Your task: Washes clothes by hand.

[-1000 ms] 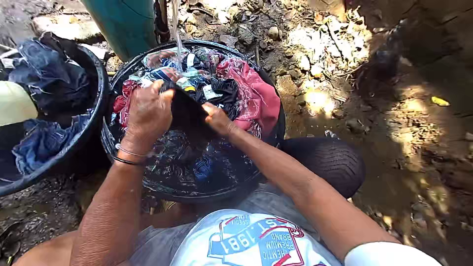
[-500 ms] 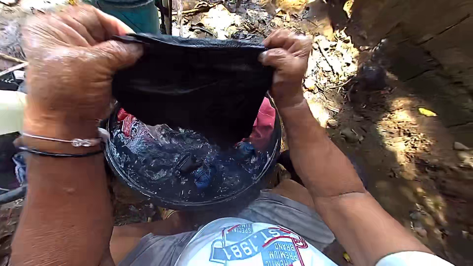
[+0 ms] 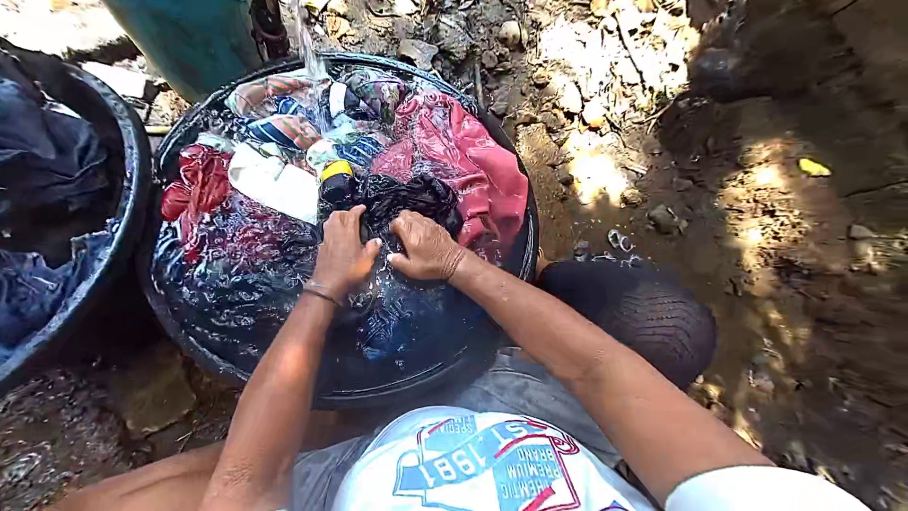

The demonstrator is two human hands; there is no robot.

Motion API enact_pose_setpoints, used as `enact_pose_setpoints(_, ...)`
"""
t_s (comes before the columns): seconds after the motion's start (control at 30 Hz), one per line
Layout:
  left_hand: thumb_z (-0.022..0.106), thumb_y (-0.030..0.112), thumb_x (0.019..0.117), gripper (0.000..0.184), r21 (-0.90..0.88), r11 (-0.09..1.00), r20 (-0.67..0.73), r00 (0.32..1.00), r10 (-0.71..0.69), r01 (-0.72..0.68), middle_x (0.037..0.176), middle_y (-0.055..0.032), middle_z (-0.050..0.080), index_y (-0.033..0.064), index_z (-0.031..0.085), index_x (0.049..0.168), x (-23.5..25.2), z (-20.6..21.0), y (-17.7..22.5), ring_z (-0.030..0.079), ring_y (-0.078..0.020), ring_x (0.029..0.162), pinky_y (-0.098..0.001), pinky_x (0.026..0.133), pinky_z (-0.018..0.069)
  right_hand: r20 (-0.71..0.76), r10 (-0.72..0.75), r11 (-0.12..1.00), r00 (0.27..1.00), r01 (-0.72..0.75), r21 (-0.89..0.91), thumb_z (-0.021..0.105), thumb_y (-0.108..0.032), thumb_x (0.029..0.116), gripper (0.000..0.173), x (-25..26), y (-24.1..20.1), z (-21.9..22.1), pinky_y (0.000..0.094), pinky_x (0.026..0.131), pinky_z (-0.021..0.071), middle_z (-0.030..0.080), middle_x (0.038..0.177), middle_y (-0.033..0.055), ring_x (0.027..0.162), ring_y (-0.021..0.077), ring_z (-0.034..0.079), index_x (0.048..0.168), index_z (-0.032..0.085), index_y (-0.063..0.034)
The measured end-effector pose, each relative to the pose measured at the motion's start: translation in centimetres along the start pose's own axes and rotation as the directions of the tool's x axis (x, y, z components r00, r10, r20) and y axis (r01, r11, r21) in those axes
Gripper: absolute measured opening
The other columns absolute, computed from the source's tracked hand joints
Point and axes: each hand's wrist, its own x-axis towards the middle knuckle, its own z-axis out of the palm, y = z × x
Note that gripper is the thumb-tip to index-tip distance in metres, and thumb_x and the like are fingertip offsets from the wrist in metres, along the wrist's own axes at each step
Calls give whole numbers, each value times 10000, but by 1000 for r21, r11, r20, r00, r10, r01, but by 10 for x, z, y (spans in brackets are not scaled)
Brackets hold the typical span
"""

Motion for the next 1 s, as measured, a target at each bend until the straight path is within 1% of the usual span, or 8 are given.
enact_pose_setpoints(0.2,682,170,969,593,133,987,28,995,-100,96,1409,-412,475,-72,473,1469,11,29,-13,473,-581,1318,-673,1077,407,207,197,980,958,-198,-20,608,-202,947,404,7,2,19,580,888,543,625,1239,277,1120,417,657,1235,629,81)
enact_pose_setpoints(0.33,506,128,1073,545,27,971,161,958,-239,238,1602,-325,326,-79,342,1550,2,40,-13,303,-479,1500,-584,1226,247,310,220,975,925,-220,-35,641,-99,957,313,8,6,30,656,960,500,685,1230,258,1156,439,657,1237,692,31)
enact_pose_setpoints(0.43,522,129,1071,500,74,961,280,919,-276,266,1545,-313,427,-85,406,1508,6,40,-15,398,-479,1447,-603,1191,301,477,343,916,809,-401,24,619,-117,1002,340,14,-3,12,683,1057,401,635,1302,305,1259,485,577,1295,651,52)
enact_pose_setpoints(0.5,577,110,1039,478,185,960,292,921,-256,208,1473,-329,497,-76,474,1467,9,35,-13,468,-512,1376,-648,1131,358,447,365,915,817,-404,-9,626,-145,1001,333,10,-4,6,691,1044,406,630,1291,318,1262,495,566,1250,667,72)
enact_pose_setpoints(0.6,602,174,1027,370,300,944,233,949,-213,138,1297,-316,619,-37,605,1331,6,6,1,592,-518,1209,-705,990,451,138,287,956,948,-293,28,586,-133,972,266,6,1,3,670,904,510,717,1111,268,1085,451,682,1104,738,41)
enact_pose_setpoints(0.7,479,173,1073,319,316,948,84,994,-66,36,1170,-298,678,-42,651,1233,1,-38,6,666,-498,1083,-700,896,502,-136,184,982,974,-176,69,539,-68,975,242,14,4,-22,615,858,549,727,1047,244,1003,412,714,1017,735,68)
enact_pose_setpoints(0.87,351,161,1108,411,412,908,-221,960,172,-67,1156,-383,640,-136,622,1198,-16,-143,34,628,-594,1075,-762,876,451,-561,-4,997,828,44,58,548,-17,934,218,34,8,-116,490,857,571,744,945,219,915,316,734,945,745,75)
enact_pose_setpoints(1.0,321,193,1103,447,370,919,-463,832,307,-133,1119,-382,646,-141,617,1132,-27,-208,61,632,-552,1087,-716,908,431,-738,14,975,675,156,161,520,-22,933,237,42,-1,-202,287,874,539,736,930,106,909,79,680,928,746,48)
